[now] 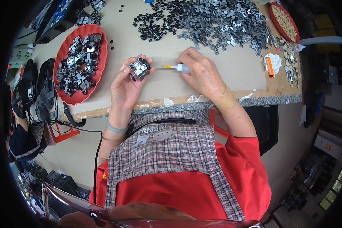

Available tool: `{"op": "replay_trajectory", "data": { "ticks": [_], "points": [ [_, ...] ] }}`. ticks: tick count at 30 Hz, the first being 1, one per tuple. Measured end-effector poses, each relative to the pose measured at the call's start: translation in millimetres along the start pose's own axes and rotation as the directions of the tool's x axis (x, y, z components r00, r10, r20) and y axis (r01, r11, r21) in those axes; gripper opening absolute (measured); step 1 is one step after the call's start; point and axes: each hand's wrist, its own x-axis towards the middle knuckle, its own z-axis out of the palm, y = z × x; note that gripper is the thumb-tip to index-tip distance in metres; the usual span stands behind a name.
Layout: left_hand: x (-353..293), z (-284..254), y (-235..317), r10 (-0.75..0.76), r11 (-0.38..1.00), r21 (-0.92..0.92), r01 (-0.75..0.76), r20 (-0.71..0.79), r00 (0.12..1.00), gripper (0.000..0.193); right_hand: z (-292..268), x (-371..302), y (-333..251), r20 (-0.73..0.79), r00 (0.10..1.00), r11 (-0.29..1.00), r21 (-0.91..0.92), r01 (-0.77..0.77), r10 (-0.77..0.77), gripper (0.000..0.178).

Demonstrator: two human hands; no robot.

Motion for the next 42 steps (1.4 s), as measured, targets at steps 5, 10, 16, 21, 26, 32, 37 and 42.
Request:
{"op": "replay_trajectory", "data": {
  "ticks": [5, 10, 16, 21, 26, 32, 37, 42],
  "points": [
    [-5.4, 6.1, -2.1, -0.047, 0.999, 0.002, 0.047, -0.017, 0.999, 0.025, -3.4, 4.8, -4.8, 0.004, 1.000, 0.910, 0.414, -0.025, 0.025, 0.023],
    [-11.5, 19.3, -3.9, -0.188, 0.982, 0.004, 0.189, -0.074, 0.979, 0.020, 10.5, 6.2, -13.4, -0.054, 0.997, 0.605, 0.792, 0.081, -0.064, 0.024],
    [-15.0, 25.7, -6.7, -0.195, 0.980, 0.020, 0.197, -0.068, 0.978, 0.011, 19.5, 6.8, -12.7, -0.126, 0.984, 0.652, 0.737, 0.177, -0.125, 0.025],
    [-15.4, 23.2, -10.4, -0.187, 0.981, 0.028, 0.190, -0.079, 0.979, 0.009, 19.5, 6.6, -13.8, -0.115, 0.983, 0.666, 0.723, 0.183, -0.145, 0.026],
    [-18.1, 26.1, -10.9, -0.173, 0.979, 0.090, 0.180, -0.089, 0.981, 0.010, 20.3, 4.5, -11.6, -0.113, 0.984, 0.698, 0.694, 0.178, -0.138, 0.025],
    [-19.2, 26.3, -13.8, -0.104, 0.983, 0.135, 0.121, -0.126, 0.987, 0.008, 25.1, 3.8, -9.1, -0.195, 0.955, 0.761, 0.578, 0.295, -0.223, 0.028],
    [-16.7, 24.7, -10.8, -0.076, 0.978, 0.182, 0.104, -0.157, 0.985, 0.009, 30.6, -4.0, -16.6, -0.225, 0.952, 0.858, 0.426, 0.287, -0.207, 0.034],
    [-17.1, 17.4, -1.8, -0.126, 0.979, 0.145, 0.144, -0.130, 0.984, 0.011, 18.9, 0.3, -25.3, -0.086, 0.989, 0.815, 0.560, 0.150, -0.123, 0.034]
  ]
}}
